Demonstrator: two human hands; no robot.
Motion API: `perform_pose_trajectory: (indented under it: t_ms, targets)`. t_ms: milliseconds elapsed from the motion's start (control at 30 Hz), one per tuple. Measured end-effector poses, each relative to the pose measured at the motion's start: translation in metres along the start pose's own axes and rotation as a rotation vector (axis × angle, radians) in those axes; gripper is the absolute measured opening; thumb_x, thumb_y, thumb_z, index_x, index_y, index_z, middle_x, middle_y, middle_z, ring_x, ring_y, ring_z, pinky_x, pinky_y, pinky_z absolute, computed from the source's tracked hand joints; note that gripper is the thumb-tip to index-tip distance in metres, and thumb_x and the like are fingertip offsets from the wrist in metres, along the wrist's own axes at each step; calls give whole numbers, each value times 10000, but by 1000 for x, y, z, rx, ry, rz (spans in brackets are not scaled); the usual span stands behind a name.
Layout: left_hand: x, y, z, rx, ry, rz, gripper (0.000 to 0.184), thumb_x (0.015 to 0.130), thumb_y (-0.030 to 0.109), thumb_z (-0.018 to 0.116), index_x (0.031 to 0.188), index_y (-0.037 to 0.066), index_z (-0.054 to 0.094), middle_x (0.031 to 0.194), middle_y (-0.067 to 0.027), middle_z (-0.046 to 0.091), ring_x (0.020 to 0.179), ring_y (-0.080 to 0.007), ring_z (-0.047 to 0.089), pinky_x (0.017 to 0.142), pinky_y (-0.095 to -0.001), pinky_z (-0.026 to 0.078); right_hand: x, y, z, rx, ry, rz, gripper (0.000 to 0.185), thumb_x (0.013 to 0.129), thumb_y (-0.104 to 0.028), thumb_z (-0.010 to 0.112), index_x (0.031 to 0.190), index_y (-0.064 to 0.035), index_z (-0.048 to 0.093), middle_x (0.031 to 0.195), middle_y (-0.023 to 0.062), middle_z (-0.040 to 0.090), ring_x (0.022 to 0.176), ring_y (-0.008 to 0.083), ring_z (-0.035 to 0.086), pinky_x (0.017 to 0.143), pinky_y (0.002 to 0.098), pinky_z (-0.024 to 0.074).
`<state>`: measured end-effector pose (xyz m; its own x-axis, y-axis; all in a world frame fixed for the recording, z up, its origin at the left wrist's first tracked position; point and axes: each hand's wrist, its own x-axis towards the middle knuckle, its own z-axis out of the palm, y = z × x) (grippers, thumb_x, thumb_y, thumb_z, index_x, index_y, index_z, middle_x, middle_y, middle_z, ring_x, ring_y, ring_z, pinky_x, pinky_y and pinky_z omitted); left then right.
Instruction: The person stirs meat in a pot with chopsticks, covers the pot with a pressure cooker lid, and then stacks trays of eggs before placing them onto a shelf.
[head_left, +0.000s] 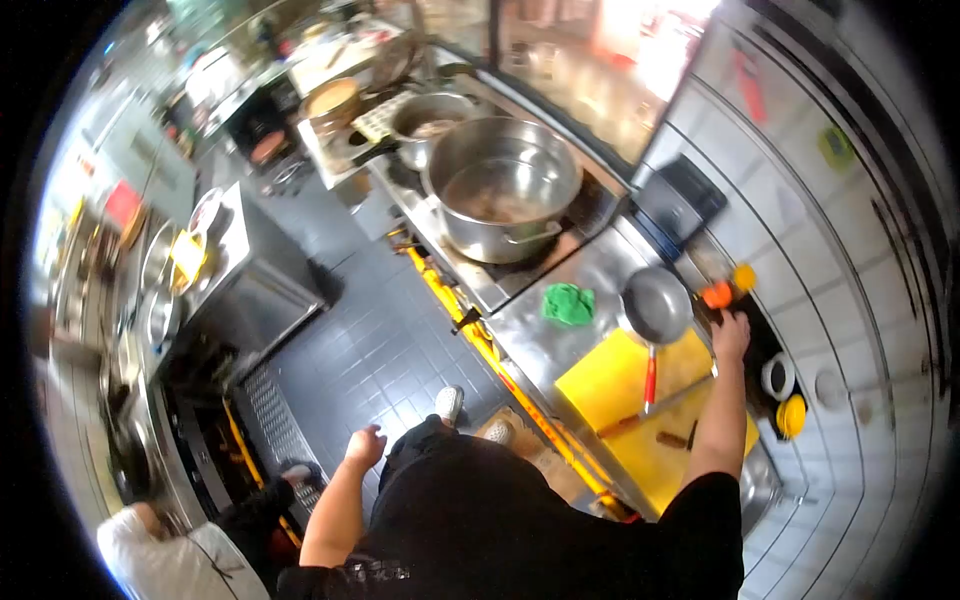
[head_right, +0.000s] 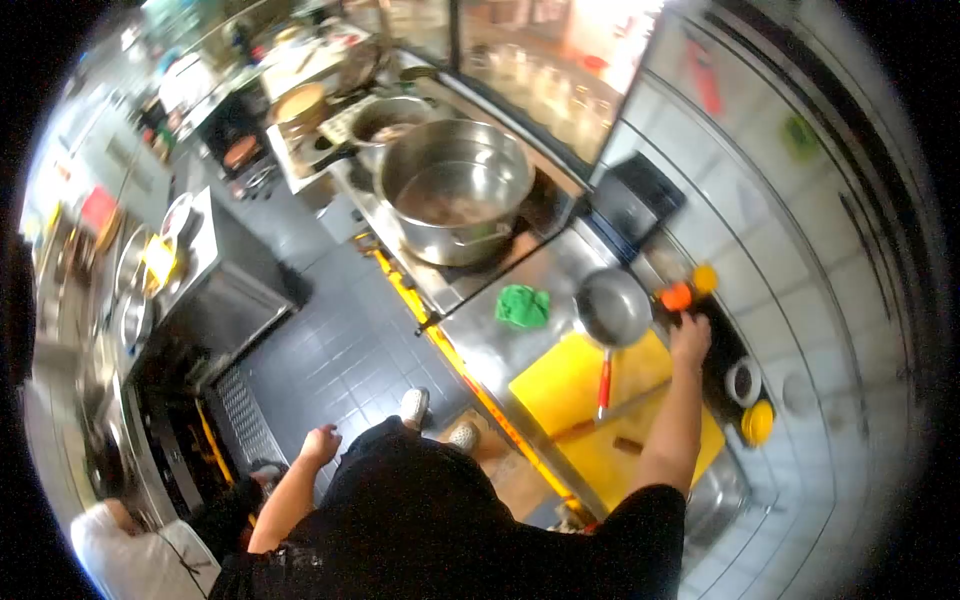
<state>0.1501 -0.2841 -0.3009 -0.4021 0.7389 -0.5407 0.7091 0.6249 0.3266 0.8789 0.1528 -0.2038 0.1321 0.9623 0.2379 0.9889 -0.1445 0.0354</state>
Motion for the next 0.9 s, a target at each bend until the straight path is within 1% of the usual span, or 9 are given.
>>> perform_pose_trajectory:
  t_ms: [67,233,400,500,533,633,700,733,900]
  targets:
    - [-1,-10,11,-47,0,-20,422,898,286,643,1228,25,688,1089,-260,723,1086,-402,687,967,-467,543,-1,2,-2,36,49,-91,285,816,-206,805,1056,-74,728,1105,149,607,1098,357,586,950,473,490]
    - [-20,-62,53,93,-129,-124,433,921,318,617,1223,17,694,1207,-243,699,1152,-384,666,1008,-447,527,-23,14,-14,29,199,-145,271,869,-109,735,1131,-42,714,1129,165,621,1100,366,587,957,454,494]
    - [-29,-126,77,222,-445,-261,469,964,387,540,1170,6,718,1245,-230,690,1192,-366,652,1038,-438,509,-64,19,-71,126,323,51,274,941,-65,646,1212,-28,674,1248,195,614,1182,376,575,1015,457,480]
    - [-5,-162,93,530,-544,36,450,966,368,522,1130,3,729,1228,-241,691,1185,-373,653,1034,-442,510,-100,10,-114,126,540,59,206,993,-90,630,1164,5,696,1180,193,652,1131,364,615,977,435,512]
    - [6,-175,106,429,-418,25,445,958,355,519,1112,-3,732,1200,-244,699,1174,-380,657,1028,-454,513,-114,2,-131,167,599,91,200,999,-97,628,1143,23,699,1186,187,648,1119,352,621,975,420,516]
    - [62,-184,111,332,-404,78,441,942,353,553,1150,4,721,1216,-237,697,1191,-384,647,1037,-456,509,-144,-36,-176,383,765,188,212,1016,-110,622,1105,66,700,1202,170,644,1085,306,637,965,377,534]
    - [78,-141,69,163,-292,14,408,940,345,601,1185,41,719,1221,-217,703,1171,-394,657,1013,-464,526,-159,-69,-201,644,866,261,219,1029,-107,615,1116,78,693,1209,160,648,1063,263,650,954,350,551]
    - [87,-111,40,81,-235,-14,396,940,341,626,1203,60,717,1223,-207,706,1161,-398,662,1001,-468,535,-161,-95,-221,592,893,277,217,1013,-113,652,1109,75,699,1149,164,663,973,255,679,848,354,589]
    - [171,-78,-30,-52,-184,73,471,898,322,651,1266,28,673,1252,-244,684,1190,-400,644,1033,-465,512,-146,-225,-285,1021,807,172,188,1009,-39,620,1119,108,658,1108,131,632,991,240,668,938,339,579]
